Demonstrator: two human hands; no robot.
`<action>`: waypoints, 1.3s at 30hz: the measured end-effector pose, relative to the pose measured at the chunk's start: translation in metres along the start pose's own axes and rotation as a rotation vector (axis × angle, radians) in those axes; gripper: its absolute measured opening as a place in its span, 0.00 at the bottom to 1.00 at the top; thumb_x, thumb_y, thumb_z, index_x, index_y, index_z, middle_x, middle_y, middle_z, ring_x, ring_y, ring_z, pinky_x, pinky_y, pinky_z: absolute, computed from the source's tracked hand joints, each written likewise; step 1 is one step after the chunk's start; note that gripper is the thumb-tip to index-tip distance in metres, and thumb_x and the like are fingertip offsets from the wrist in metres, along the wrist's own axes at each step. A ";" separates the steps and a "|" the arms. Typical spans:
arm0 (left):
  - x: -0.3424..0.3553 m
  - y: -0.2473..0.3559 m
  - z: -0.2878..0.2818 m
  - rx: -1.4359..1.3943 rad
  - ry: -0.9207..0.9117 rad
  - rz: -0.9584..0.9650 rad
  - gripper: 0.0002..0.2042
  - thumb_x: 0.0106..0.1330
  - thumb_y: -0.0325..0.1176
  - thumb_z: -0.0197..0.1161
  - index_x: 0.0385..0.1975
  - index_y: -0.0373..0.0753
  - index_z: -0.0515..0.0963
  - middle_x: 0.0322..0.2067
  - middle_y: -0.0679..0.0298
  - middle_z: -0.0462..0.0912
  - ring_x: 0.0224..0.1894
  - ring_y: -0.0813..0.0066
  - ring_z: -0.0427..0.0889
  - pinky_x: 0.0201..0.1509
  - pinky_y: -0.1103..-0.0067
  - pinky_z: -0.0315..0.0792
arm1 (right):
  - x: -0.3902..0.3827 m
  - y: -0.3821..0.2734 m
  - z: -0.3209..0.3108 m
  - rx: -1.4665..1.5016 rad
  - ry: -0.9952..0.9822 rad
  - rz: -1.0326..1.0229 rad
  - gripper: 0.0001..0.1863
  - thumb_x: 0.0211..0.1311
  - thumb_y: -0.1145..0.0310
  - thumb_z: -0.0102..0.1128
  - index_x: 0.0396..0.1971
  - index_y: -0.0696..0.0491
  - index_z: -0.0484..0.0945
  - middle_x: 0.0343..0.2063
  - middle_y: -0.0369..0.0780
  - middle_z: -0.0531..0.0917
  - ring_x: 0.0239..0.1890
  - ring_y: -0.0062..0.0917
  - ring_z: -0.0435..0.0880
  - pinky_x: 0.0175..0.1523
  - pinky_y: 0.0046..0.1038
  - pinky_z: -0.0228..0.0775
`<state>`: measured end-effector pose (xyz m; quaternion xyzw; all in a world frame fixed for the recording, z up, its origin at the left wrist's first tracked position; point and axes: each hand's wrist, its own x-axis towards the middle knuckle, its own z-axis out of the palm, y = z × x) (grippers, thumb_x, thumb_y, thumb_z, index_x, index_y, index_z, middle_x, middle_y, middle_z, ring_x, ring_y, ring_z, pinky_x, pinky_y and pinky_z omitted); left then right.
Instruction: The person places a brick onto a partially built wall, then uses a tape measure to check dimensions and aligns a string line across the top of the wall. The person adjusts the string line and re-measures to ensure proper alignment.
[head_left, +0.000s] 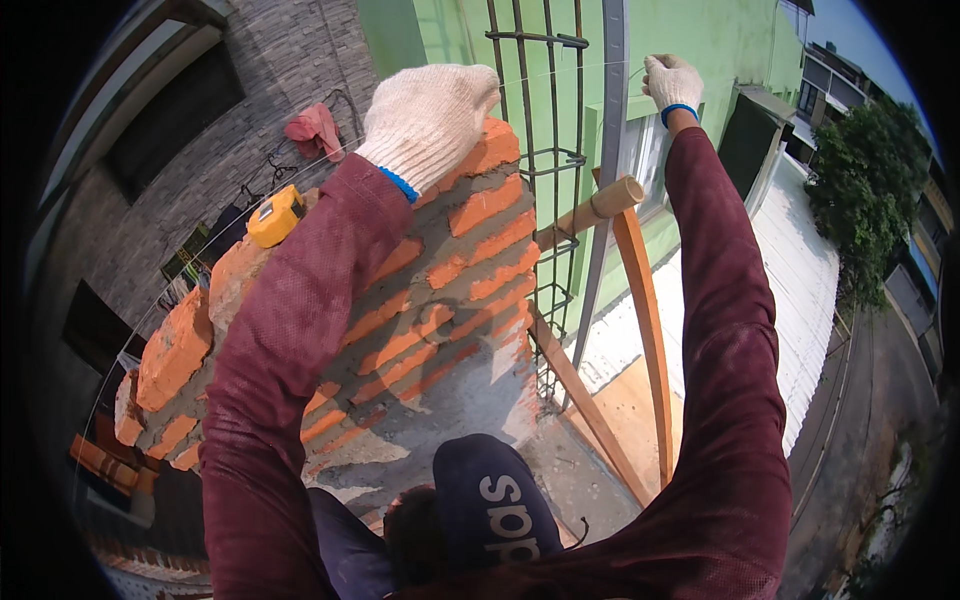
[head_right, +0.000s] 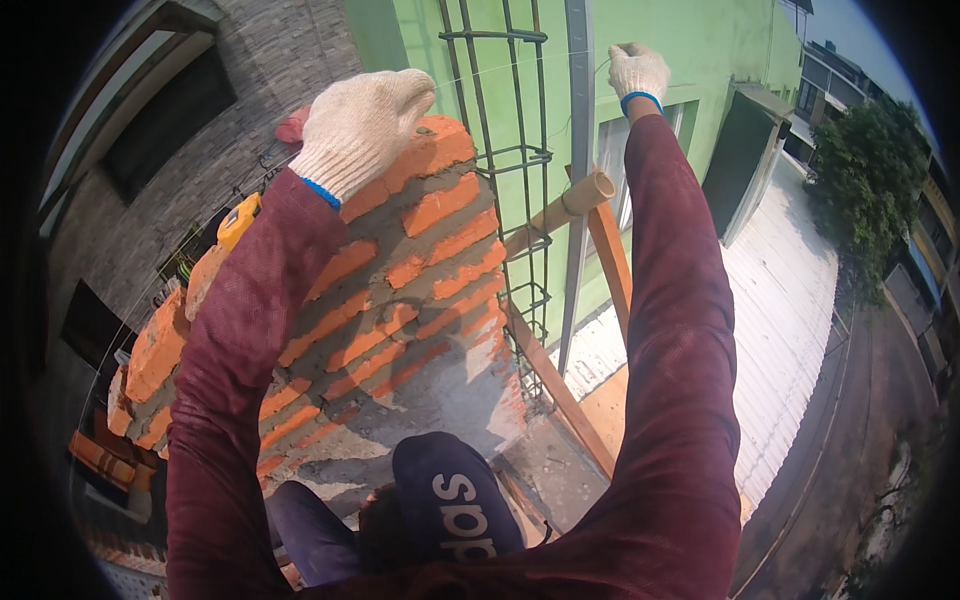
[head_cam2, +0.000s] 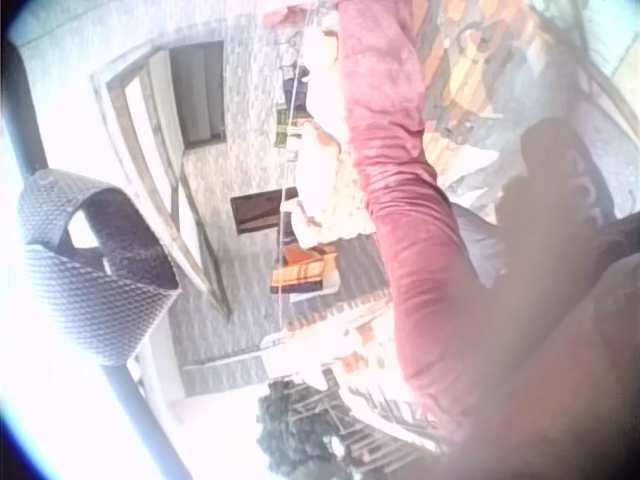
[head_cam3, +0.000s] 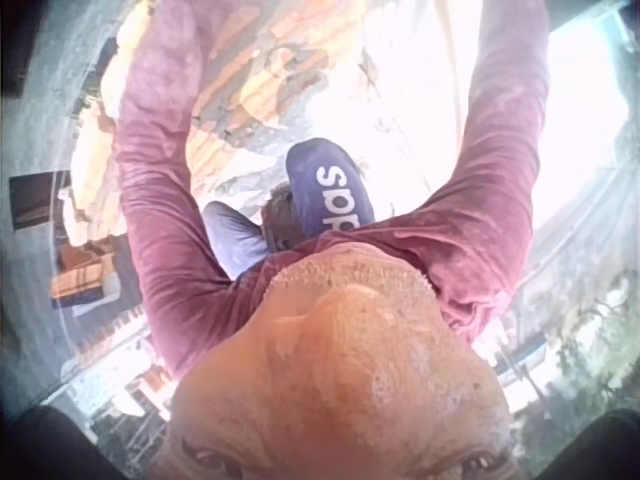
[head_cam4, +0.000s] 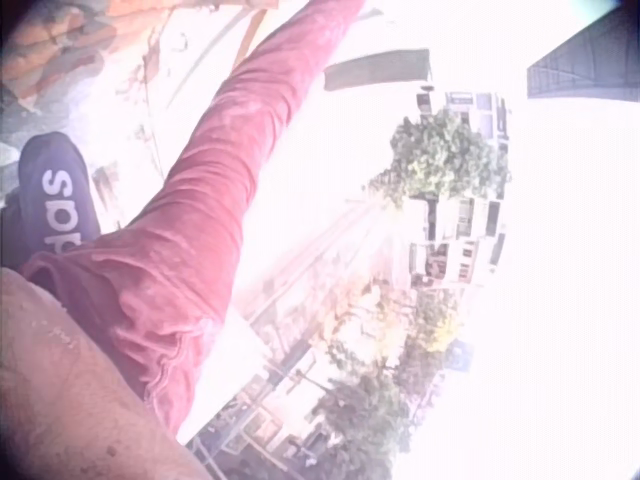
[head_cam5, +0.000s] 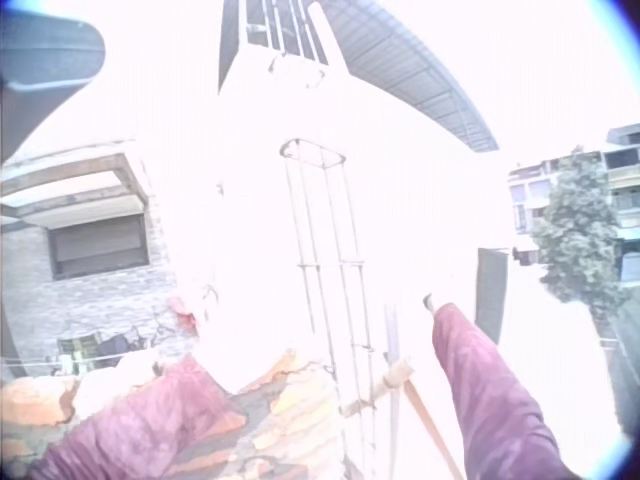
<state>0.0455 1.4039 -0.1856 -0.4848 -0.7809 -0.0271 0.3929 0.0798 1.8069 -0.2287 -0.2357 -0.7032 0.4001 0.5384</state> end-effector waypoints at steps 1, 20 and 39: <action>0.005 0.001 -0.002 0.018 0.013 -0.008 0.12 0.74 0.42 0.56 0.46 0.46 0.83 0.37 0.57 0.88 0.40 0.55 0.87 0.44 0.64 0.81 | 0.002 -0.001 0.006 0.037 0.018 -0.007 0.18 0.65 0.59 0.63 0.46 0.58 0.87 0.33 0.43 0.88 0.32 0.28 0.87 0.41 0.27 0.81; 0.049 -0.016 -0.030 -0.038 -0.189 0.034 0.16 0.75 0.45 0.54 0.48 0.45 0.85 0.37 0.59 0.88 0.41 0.59 0.87 0.51 0.63 0.80 | 0.043 -0.004 0.049 0.454 -0.099 0.098 0.17 0.71 0.64 0.52 0.48 0.58 0.84 0.38 0.41 0.86 0.37 0.26 0.82 0.45 0.28 0.74; 0.106 -0.027 0.037 -0.805 0.088 0.011 0.13 0.74 0.38 0.59 0.50 0.38 0.81 0.44 0.57 0.85 0.45 0.64 0.84 0.44 0.68 0.81 | 0.003 0.025 0.042 -0.193 0.337 -0.034 0.17 0.55 0.68 0.57 0.44 0.48 0.88 0.44 0.48 0.88 0.49 0.43 0.87 0.56 0.39 0.77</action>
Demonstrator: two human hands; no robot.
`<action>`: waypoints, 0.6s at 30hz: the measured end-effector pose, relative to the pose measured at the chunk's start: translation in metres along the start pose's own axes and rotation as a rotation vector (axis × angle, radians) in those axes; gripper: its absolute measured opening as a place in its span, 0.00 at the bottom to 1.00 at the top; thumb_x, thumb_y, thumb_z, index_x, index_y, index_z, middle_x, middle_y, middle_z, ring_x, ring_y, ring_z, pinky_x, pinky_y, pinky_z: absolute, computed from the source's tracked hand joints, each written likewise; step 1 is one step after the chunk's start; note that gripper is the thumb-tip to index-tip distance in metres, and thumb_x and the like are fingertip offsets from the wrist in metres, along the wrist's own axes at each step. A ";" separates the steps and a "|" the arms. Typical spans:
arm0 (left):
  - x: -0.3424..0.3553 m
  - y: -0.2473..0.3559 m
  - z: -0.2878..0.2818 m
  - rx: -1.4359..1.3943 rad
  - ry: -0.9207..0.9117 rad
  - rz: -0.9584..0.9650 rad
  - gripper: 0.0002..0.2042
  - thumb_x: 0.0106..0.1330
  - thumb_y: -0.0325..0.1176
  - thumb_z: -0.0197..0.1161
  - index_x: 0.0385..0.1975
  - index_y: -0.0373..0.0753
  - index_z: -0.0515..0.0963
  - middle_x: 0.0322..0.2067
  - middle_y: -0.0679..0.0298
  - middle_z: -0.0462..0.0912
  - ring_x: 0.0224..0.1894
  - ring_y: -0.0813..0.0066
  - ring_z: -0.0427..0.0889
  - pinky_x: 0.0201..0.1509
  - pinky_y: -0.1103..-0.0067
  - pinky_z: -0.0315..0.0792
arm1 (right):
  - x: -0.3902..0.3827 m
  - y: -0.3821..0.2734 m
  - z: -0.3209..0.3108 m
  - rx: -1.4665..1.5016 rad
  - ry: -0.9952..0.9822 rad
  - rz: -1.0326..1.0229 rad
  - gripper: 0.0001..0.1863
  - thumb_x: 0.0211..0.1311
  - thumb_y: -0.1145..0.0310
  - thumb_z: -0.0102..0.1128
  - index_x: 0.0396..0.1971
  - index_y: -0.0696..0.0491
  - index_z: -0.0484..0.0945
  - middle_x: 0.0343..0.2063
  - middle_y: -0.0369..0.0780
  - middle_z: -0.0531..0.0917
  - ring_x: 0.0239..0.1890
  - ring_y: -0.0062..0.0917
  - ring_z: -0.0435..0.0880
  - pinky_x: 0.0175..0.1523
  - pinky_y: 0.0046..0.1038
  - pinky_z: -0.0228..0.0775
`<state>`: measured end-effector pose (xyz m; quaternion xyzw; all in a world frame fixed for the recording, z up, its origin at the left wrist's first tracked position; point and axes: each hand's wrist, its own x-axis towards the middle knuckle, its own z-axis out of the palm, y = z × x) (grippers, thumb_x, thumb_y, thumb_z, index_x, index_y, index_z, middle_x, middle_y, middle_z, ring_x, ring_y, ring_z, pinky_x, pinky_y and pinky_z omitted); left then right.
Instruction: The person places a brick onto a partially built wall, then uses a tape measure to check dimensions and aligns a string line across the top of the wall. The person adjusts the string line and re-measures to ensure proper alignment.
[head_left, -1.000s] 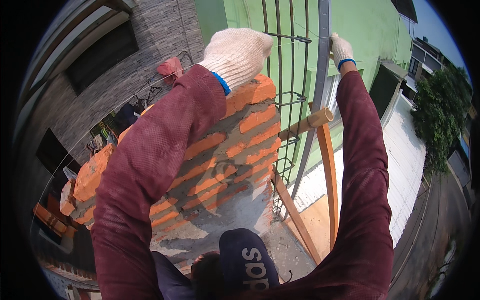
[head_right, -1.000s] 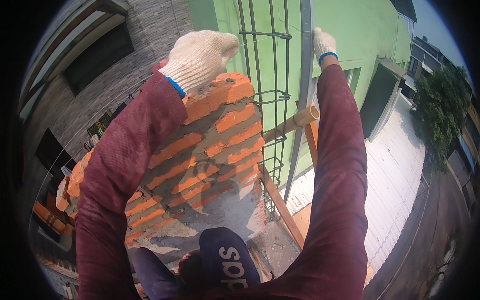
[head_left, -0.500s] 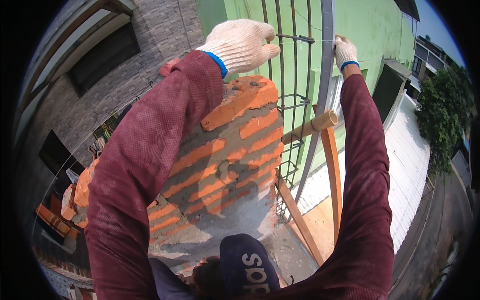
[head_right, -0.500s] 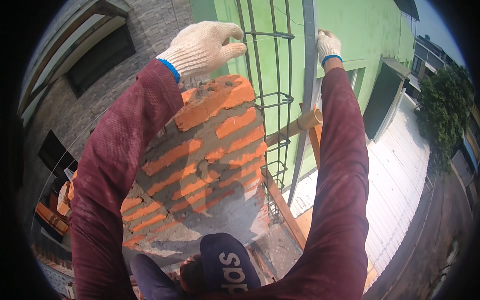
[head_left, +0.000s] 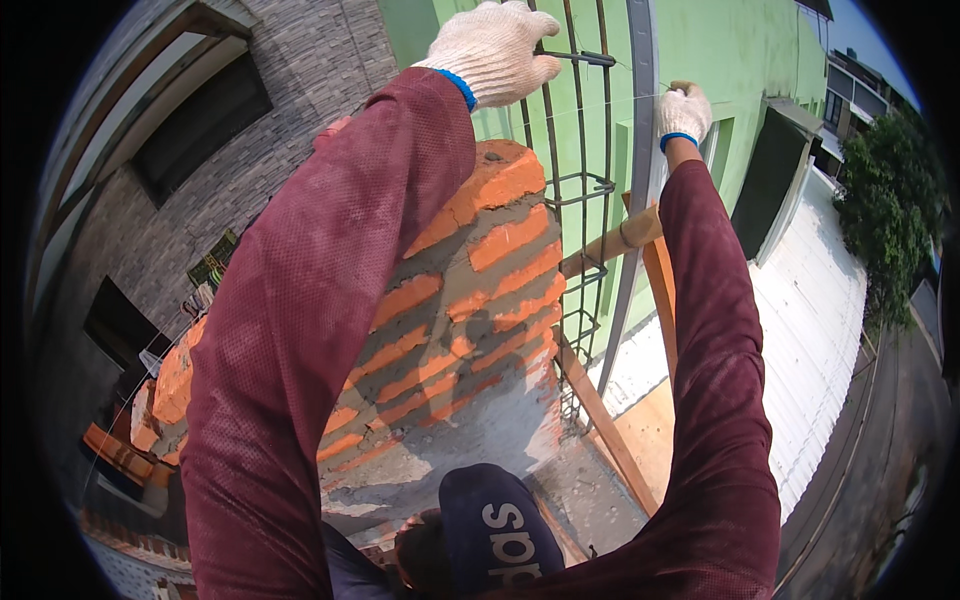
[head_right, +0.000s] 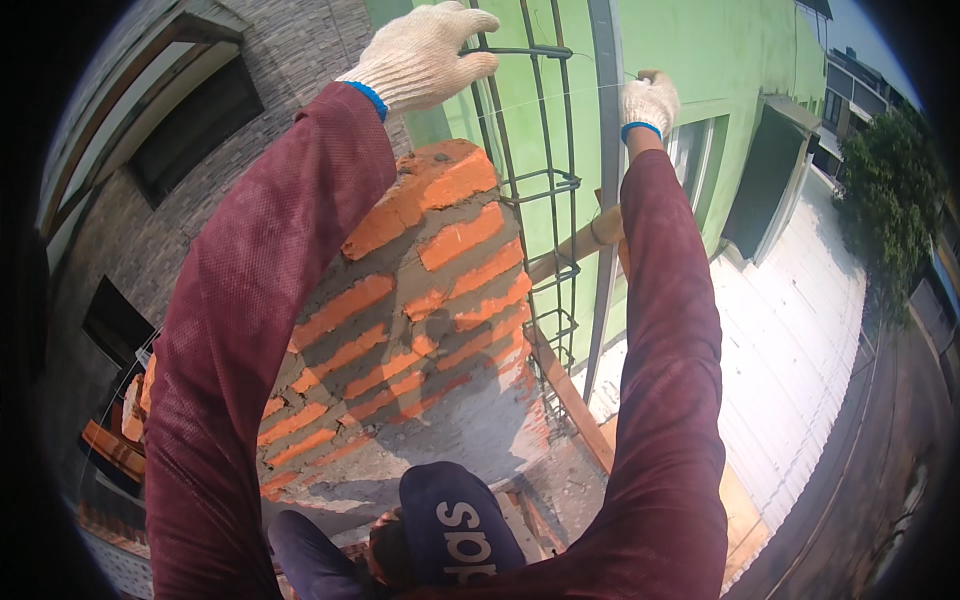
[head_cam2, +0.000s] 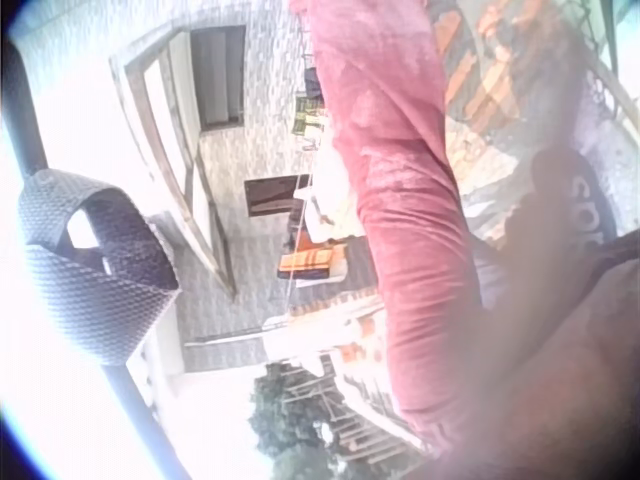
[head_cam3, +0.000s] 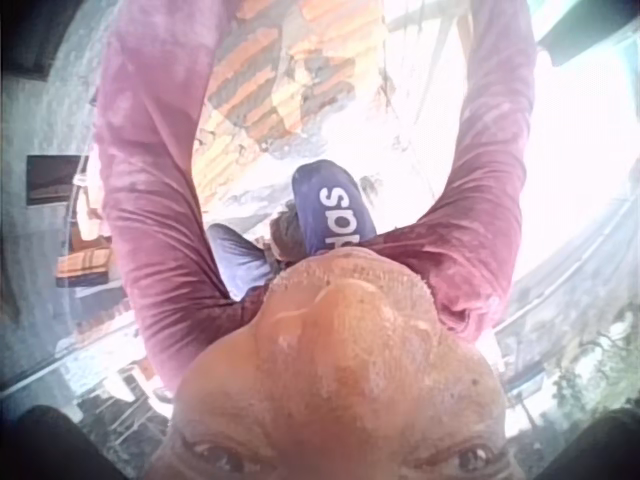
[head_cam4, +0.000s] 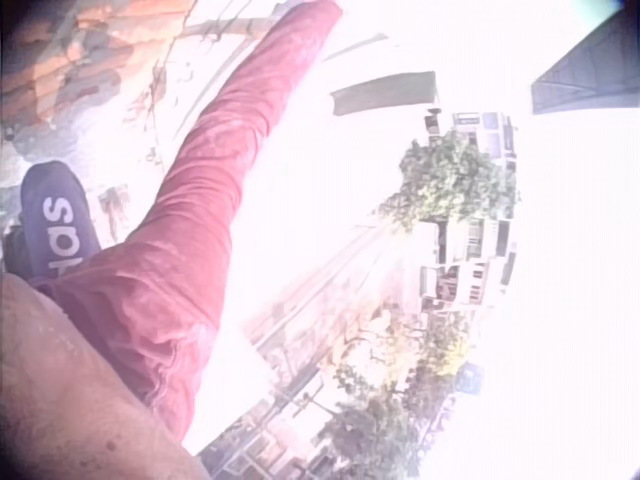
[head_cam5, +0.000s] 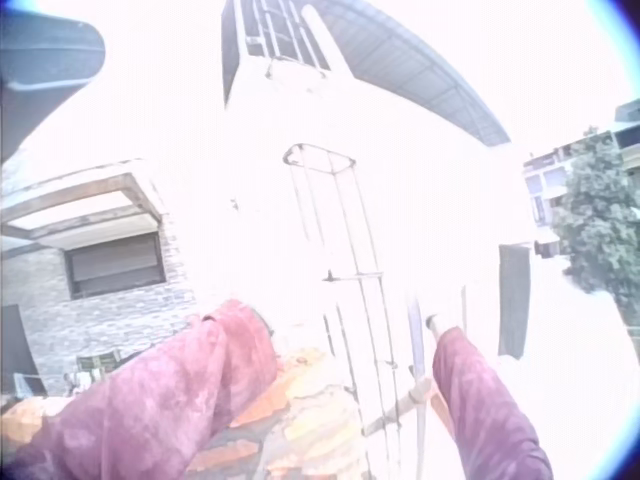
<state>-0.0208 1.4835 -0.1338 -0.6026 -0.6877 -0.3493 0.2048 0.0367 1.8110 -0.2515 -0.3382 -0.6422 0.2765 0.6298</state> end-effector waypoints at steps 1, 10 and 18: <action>-0.001 0.001 0.003 -0.338 -0.012 -0.095 0.13 0.75 0.37 0.58 0.51 0.37 0.81 0.44 0.57 0.85 0.45 0.64 0.84 0.43 0.68 0.81 | -0.002 0.000 -0.003 0.004 -0.011 0.014 0.18 0.55 0.69 0.58 0.45 0.48 0.88 0.45 0.48 0.88 0.49 0.43 0.87 0.56 0.38 0.77; -0.017 -0.002 0.004 0.321 -0.028 0.063 0.13 0.77 0.35 0.55 0.52 0.36 0.79 0.44 0.57 0.84 0.43 0.64 0.83 0.46 0.70 0.80 | -0.001 0.018 -0.035 -0.221 0.024 -0.246 0.17 0.60 0.71 0.53 0.46 0.46 0.85 0.46 0.44 0.88 0.51 0.42 0.86 0.57 0.39 0.77; -0.020 0.024 0.012 0.684 -0.086 0.127 0.22 0.73 0.47 0.55 0.59 0.42 0.79 0.50 0.55 0.85 0.53 0.57 0.84 0.60 0.64 0.78 | 0.007 0.020 -0.060 -0.134 -0.093 -0.424 0.19 0.57 0.74 0.54 0.48 0.47 0.84 0.45 0.43 0.88 0.51 0.42 0.85 0.56 0.39 0.76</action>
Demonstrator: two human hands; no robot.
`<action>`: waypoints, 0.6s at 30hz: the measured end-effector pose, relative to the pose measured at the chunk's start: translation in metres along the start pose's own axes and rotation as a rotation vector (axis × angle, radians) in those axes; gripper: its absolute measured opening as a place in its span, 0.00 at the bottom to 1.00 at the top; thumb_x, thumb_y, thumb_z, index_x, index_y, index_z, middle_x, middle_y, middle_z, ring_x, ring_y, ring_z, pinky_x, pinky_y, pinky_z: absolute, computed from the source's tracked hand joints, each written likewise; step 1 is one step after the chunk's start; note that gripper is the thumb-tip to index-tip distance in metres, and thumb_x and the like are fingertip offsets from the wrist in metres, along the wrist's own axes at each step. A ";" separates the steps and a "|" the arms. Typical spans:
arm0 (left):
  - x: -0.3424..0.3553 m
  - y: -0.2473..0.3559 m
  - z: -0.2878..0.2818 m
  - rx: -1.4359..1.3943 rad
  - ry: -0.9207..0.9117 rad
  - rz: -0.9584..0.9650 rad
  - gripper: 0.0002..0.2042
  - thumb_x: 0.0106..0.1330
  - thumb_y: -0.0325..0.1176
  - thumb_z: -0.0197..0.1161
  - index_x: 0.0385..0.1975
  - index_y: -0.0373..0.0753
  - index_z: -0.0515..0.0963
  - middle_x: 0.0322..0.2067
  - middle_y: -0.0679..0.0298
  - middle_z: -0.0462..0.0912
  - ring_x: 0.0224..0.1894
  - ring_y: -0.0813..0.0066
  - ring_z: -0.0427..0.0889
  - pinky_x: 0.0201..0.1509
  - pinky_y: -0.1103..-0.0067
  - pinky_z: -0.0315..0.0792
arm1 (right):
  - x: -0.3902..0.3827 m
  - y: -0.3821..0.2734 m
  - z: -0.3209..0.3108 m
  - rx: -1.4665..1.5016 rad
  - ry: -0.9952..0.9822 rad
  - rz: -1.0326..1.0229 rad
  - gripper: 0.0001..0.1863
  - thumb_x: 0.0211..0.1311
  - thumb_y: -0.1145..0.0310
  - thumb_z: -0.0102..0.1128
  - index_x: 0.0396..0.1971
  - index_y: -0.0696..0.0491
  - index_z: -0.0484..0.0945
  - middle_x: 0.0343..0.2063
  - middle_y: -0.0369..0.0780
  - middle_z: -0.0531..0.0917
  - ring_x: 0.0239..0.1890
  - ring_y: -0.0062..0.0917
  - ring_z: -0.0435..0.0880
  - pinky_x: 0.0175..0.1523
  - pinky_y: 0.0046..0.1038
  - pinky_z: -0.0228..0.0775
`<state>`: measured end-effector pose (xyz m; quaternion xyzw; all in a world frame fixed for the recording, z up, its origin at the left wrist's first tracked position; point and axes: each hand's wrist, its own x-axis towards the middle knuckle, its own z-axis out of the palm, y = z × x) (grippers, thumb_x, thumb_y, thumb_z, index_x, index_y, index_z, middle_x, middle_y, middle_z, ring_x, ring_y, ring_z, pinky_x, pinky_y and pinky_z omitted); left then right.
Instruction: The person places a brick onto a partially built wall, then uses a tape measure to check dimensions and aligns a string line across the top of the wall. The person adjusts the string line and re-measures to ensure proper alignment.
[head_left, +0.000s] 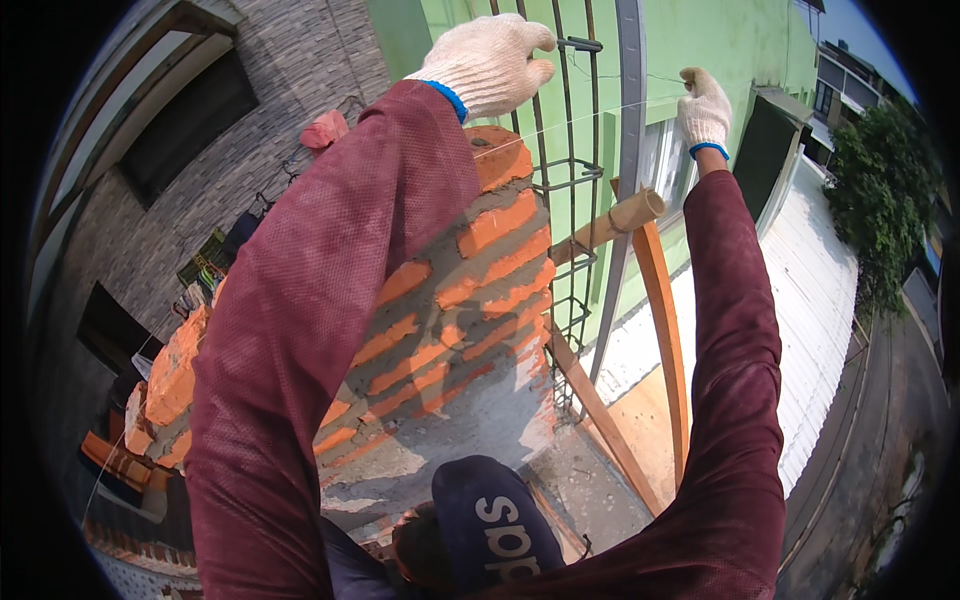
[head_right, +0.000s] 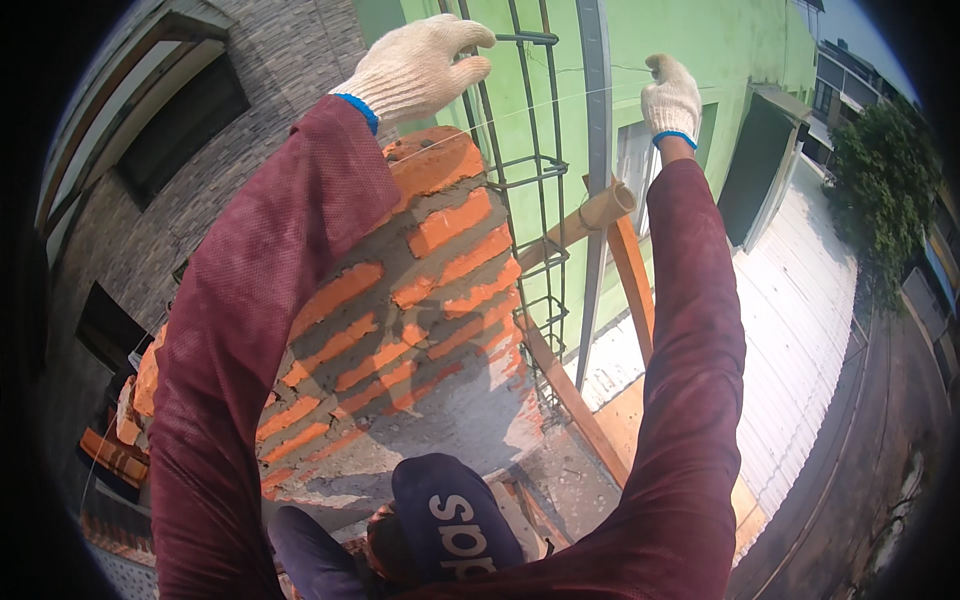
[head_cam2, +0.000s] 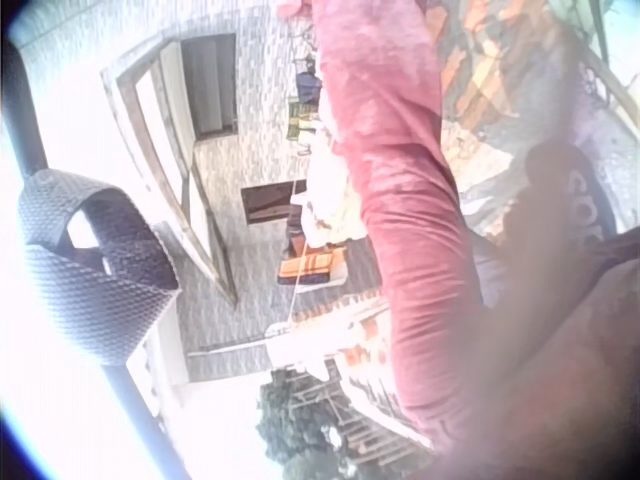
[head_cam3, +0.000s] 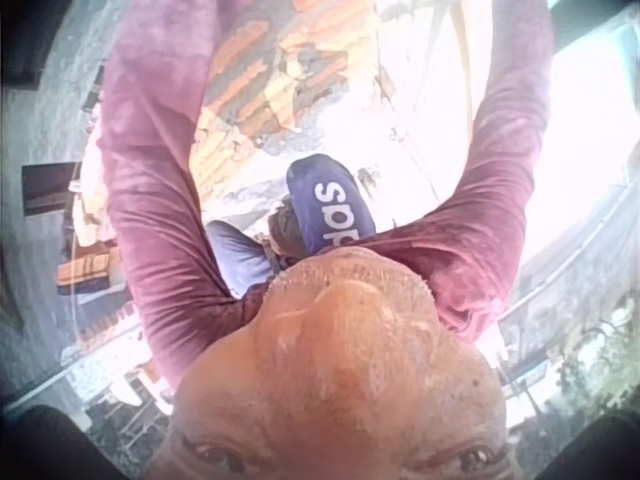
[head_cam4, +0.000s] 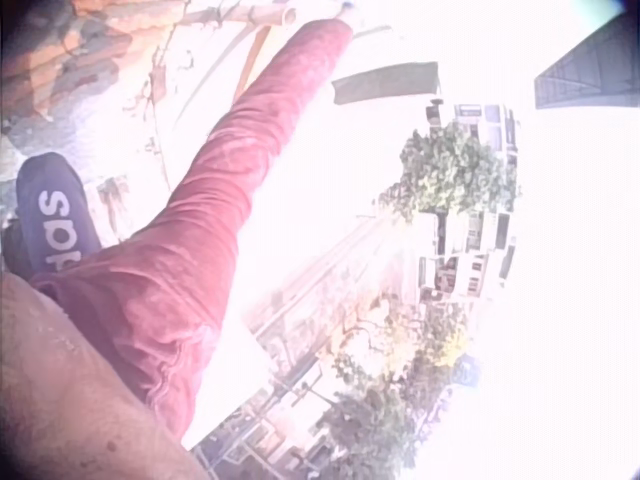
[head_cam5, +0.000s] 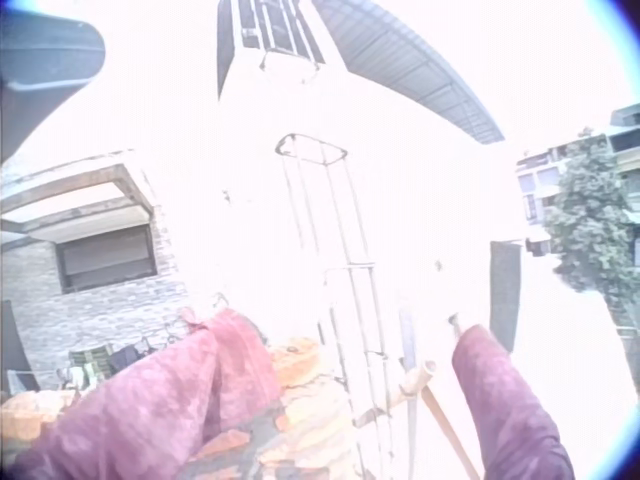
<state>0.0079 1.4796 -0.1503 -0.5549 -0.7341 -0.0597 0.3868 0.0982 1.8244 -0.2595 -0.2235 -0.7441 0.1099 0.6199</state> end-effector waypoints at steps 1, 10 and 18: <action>0.000 0.001 -0.002 -0.018 -0.043 -0.016 0.23 0.73 0.49 0.55 0.60 0.43 0.78 0.54 0.55 0.84 0.56 0.58 0.83 0.63 0.64 0.76 | 0.003 0.002 -0.001 -0.022 0.000 -0.013 0.19 0.57 0.74 0.54 0.48 0.47 0.84 0.45 0.43 0.88 0.51 0.42 0.85 0.56 0.39 0.76; -0.008 -0.003 -0.019 -0.129 -0.151 -0.041 0.21 0.76 0.46 0.53 0.62 0.41 0.77 0.56 0.55 0.83 0.58 0.58 0.82 0.65 0.65 0.75 | 0.034 -0.009 0.004 0.083 -0.154 -0.017 0.21 0.59 0.75 0.53 0.52 0.44 0.82 0.46 0.43 0.87 0.52 0.42 0.85 0.57 0.38 0.76; -0.021 -0.012 -0.002 -0.183 -0.054 0.051 0.20 0.73 0.40 0.50 0.56 0.37 0.80 0.47 0.52 0.87 0.47 0.56 0.86 0.58 0.67 0.79 | 0.052 -0.005 -0.030 -0.187 -0.173 -0.262 0.22 0.59 0.76 0.50 0.52 0.44 0.81 0.45 0.46 0.87 0.51 0.43 0.84 0.55 0.40 0.76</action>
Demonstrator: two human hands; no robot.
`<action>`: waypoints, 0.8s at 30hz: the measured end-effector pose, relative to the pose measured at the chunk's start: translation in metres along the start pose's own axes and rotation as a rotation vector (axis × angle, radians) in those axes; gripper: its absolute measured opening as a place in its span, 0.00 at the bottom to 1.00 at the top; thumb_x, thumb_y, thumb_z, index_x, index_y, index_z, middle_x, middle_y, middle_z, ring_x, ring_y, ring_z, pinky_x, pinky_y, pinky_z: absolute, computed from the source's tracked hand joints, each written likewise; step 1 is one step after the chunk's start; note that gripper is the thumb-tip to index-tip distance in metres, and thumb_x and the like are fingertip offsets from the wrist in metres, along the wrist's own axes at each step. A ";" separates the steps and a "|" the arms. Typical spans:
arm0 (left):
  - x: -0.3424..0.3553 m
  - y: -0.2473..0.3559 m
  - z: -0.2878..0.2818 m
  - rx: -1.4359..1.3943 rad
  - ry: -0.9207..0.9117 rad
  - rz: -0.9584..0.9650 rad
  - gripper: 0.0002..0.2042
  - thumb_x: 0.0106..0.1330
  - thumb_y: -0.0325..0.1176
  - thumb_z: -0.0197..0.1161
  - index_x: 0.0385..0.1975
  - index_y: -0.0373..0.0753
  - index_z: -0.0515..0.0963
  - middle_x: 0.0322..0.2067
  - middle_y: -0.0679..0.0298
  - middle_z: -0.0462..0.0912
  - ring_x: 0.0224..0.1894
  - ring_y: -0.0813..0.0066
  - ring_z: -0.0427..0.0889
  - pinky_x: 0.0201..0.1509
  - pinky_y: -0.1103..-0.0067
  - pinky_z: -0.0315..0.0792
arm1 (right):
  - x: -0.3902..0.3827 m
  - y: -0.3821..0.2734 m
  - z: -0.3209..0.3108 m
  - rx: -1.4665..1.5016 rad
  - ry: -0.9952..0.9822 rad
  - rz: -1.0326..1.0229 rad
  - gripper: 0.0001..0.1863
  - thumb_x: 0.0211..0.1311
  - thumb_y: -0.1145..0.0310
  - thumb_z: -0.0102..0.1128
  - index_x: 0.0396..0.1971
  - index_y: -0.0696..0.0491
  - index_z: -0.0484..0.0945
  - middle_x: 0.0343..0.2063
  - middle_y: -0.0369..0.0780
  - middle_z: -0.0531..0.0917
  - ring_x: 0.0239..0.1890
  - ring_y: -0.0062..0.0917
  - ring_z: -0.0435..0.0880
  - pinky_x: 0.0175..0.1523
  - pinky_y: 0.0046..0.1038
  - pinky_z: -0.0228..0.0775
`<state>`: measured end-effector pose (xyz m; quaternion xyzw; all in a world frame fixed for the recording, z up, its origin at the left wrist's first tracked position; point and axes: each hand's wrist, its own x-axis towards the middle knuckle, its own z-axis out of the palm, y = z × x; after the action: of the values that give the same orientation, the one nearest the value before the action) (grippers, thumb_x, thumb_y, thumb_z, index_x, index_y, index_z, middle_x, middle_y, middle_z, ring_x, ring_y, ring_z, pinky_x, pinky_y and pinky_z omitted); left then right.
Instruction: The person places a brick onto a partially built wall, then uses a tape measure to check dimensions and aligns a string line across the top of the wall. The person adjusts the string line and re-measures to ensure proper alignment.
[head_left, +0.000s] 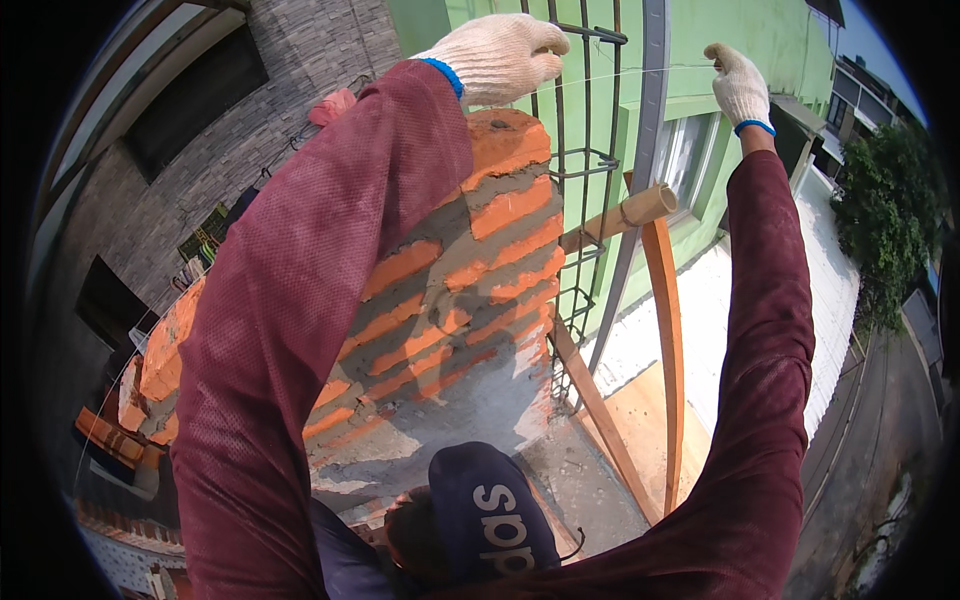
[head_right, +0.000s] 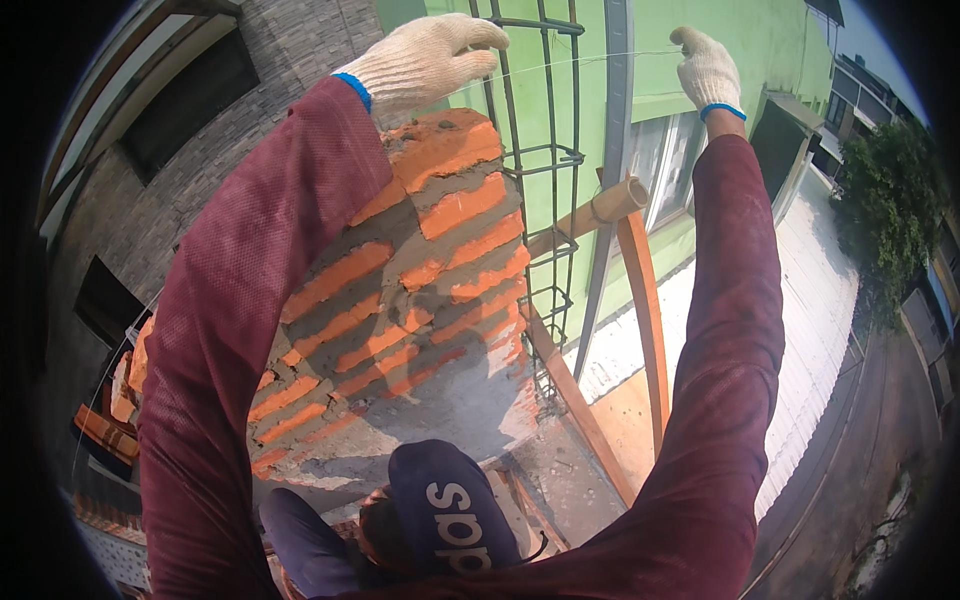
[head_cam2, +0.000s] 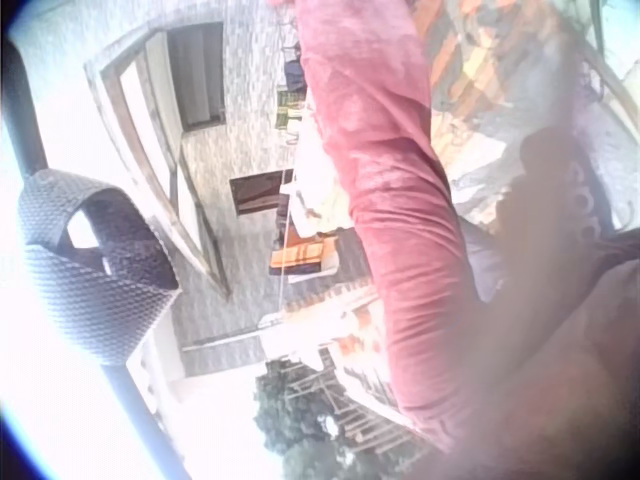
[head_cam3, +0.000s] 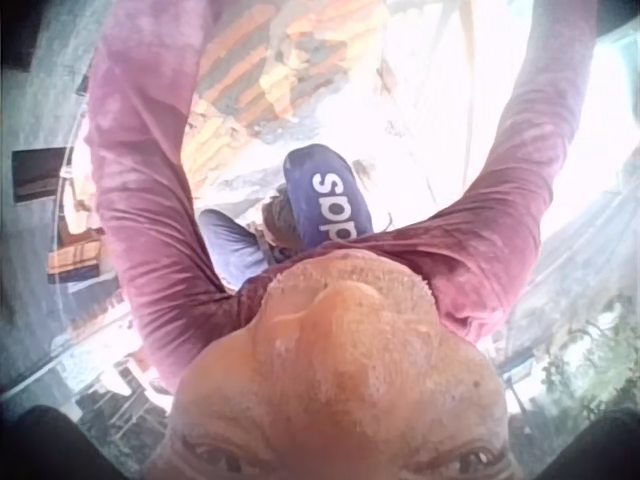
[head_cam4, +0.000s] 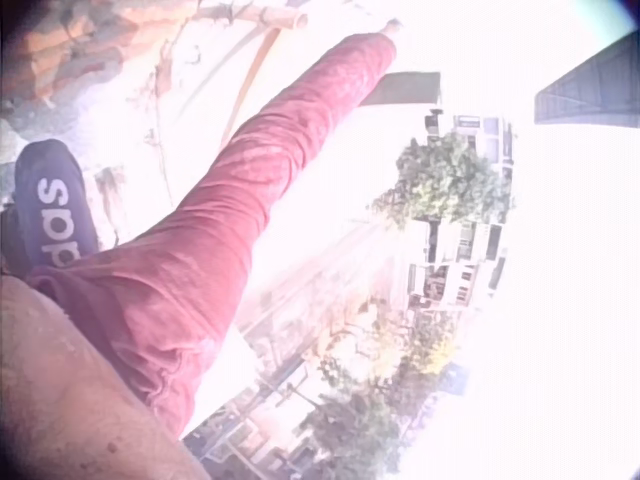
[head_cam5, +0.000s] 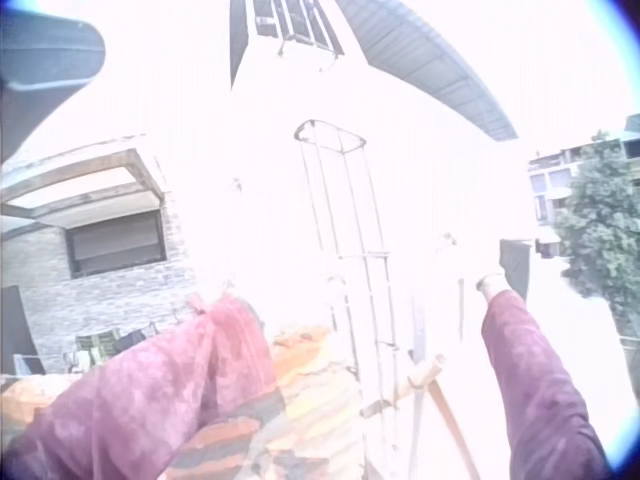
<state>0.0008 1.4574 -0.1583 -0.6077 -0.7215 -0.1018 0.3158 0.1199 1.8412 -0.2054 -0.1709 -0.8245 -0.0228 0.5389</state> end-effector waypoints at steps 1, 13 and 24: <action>-0.002 0.001 0.000 -0.025 0.000 -0.015 0.20 0.73 0.40 0.50 0.56 0.37 0.80 0.47 0.52 0.87 0.47 0.55 0.86 0.58 0.67 0.79 | -0.001 0.001 -0.002 -0.035 -0.011 -0.022 0.22 0.59 0.76 0.50 0.52 0.44 0.81 0.45 0.46 0.87 0.51 0.43 0.84 0.55 0.40 0.76; -0.002 -0.006 -0.009 -0.361 0.052 -0.154 0.18 0.76 0.42 0.53 0.56 0.37 0.80 0.49 0.55 0.85 0.50 0.61 0.85 0.58 0.68 0.78 | -0.005 -0.012 0.045 0.080 -0.024 0.112 0.18 0.62 0.71 0.53 0.49 0.44 0.83 0.47 0.41 0.87 0.52 0.40 0.85 0.58 0.38 0.76; -0.075 0.009 -0.020 -0.485 0.186 -0.048 0.17 0.76 0.39 0.55 0.53 0.35 0.80 0.46 0.57 0.85 0.45 0.64 0.85 0.52 0.71 0.78 | -0.016 0.047 -0.038 -0.030 0.281 -0.153 0.14 0.71 0.63 0.53 0.51 0.45 0.83 0.53 0.42 0.86 0.57 0.41 0.83 0.61 0.37 0.73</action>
<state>0.0209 1.3885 -0.1883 -0.6365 -0.6579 -0.3348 0.2234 0.1732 1.8728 -0.2113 -0.1108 -0.7513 -0.1000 0.6428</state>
